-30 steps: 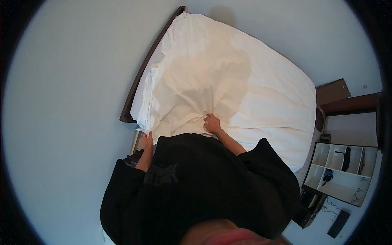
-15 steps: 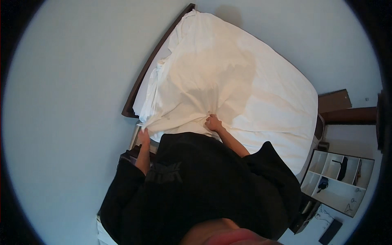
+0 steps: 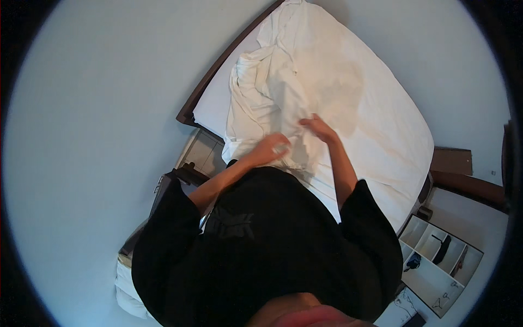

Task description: The person spreads a white fitted sheet over a mattress, tucking it under the corners and smoothing the surface. They then pick up a pillow and insert it into a pillowcase, placing the finished pillow on the bed.

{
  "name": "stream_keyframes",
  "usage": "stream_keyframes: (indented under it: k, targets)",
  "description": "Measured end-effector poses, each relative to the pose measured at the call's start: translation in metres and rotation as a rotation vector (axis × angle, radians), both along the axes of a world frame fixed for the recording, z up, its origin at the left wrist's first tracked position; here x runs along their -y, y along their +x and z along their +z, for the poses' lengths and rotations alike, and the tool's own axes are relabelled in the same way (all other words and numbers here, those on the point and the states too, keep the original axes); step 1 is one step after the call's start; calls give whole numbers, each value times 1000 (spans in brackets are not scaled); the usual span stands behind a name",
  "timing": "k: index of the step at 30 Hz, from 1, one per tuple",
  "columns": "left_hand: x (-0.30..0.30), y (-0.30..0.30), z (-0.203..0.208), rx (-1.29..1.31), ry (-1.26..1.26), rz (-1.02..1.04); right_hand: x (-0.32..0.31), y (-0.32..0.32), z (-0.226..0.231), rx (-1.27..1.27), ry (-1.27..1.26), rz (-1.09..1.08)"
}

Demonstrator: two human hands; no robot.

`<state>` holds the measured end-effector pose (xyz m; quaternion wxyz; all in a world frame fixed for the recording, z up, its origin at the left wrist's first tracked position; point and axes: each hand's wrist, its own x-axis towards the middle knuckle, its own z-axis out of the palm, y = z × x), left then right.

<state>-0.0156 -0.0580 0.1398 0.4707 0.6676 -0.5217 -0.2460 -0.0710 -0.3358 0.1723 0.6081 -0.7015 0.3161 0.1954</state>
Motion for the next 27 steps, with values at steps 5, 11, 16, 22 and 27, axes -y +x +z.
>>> stream_keyframes:
  k: [5,11,16,22,27]
  targets:
    - [-49,49,-111,-92,703,1129,53,-115,-28,177,32,-630]
    - [-39,86,-156,-286,834,940,28,-180,-104,11,-358,-846]
    - [-87,123,-164,-106,811,1077,74,-182,-139,-23,-802,-1035]
    - [-217,142,-188,-7,887,1315,68,-94,-85,-123,-1267,-358]
    - [-200,136,-173,151,641,1190,-26,109,-80,833,-950,206]
